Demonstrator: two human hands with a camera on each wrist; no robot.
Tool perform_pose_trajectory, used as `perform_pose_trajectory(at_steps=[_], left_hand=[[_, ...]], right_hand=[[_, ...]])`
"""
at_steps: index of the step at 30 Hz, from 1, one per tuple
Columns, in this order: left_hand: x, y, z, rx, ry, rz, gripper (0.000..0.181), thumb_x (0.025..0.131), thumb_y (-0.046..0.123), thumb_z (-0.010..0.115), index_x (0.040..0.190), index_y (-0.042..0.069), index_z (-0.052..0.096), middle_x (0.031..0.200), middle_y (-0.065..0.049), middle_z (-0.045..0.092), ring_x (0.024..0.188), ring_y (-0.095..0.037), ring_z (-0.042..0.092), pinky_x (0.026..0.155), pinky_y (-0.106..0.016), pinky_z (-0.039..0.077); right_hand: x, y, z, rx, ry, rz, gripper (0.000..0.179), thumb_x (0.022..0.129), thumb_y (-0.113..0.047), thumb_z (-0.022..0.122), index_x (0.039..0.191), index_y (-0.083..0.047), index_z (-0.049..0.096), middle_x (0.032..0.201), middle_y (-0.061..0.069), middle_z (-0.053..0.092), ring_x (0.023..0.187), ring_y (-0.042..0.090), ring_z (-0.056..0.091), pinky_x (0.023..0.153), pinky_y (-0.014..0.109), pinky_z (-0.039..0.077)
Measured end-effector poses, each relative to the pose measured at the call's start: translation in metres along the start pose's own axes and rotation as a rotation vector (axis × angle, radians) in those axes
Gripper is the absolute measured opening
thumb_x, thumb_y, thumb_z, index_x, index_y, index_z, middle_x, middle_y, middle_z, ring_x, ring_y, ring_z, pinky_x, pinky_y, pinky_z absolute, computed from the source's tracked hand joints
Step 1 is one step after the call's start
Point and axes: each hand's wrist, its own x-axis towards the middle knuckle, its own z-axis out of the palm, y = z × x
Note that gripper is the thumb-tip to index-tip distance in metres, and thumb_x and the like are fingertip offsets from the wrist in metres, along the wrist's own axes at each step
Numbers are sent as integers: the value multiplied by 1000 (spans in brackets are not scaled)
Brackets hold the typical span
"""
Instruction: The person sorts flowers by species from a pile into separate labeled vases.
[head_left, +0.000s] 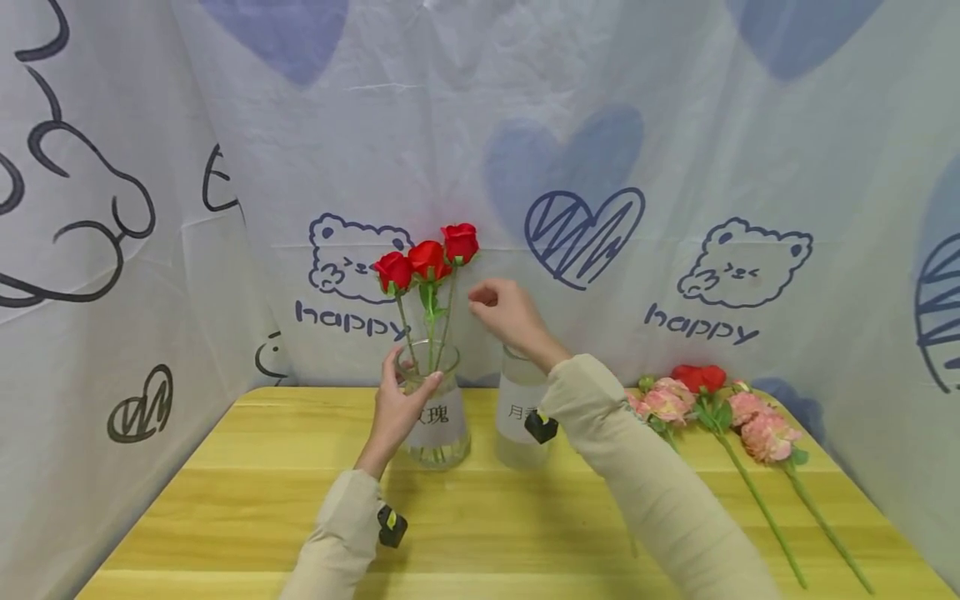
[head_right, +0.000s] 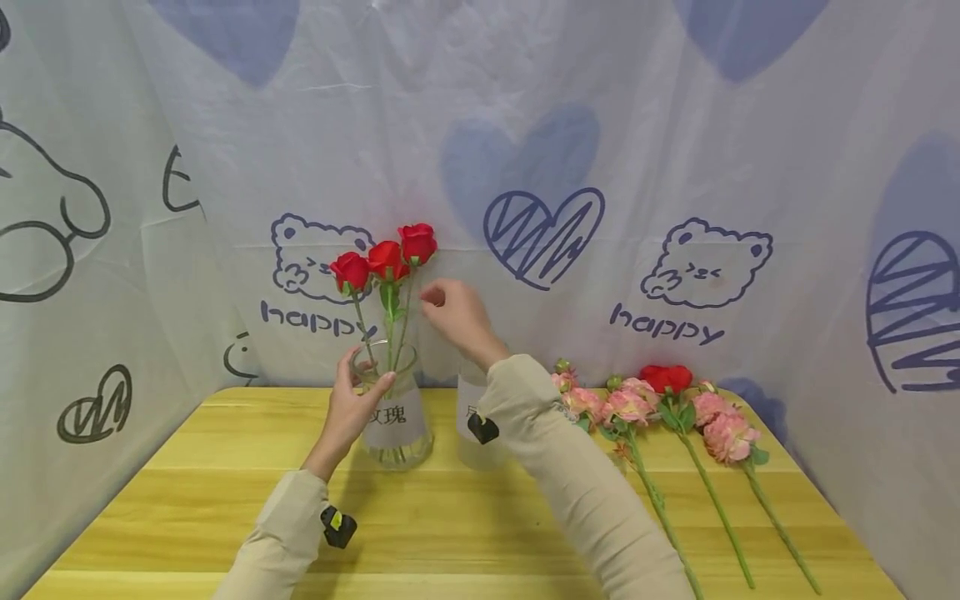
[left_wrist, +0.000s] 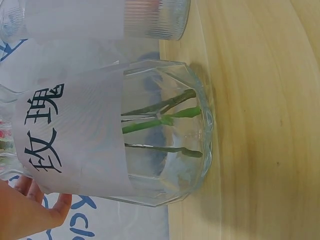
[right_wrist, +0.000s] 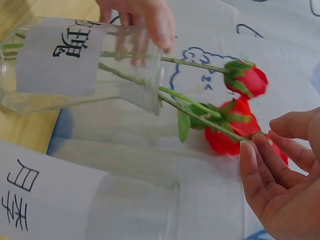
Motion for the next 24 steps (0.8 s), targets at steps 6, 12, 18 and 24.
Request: perform_pose_trajectory(at_steps=[6,12,18,24], left_hand=[[0,-2,1,-8,-3,-5,86,87,37,70,152,13,20,144,-20,40,130,-40,36,99,-60,36],[1,-1,1,-9,-12,-5,85,87,39,70,152,17,20,143,-16,42,130,-37,36,100,-59,37],[1,-1,-1,-11,-15,-12,84,87,39,69,152,20,20,143,-13,42,132,-36,35,100,-59,37],[0,0,-2,-6,-9,-14,84,87,39,69,152,19,21,143,-14,42,131,-36,36,99,-59,37]], right_hand=[[-7,13,-20,43,13,-6,21,93,-6,60,110,5,65,107,18,68,92,27,64,70,30,55],[-18,34,-44,75,76,0,22,95,-7,59,112,6,64,110,19,66,96,29,63,73,32,55],[-27,55,-61,79,107,62,25,97,-9,56,115,7,61,113,20,63,100,29,60,79,35,55],[-35,81,-75,39,130,114,26,97,-10,55,116,8,60,114,23,62,100,31,59,79,36,54]])
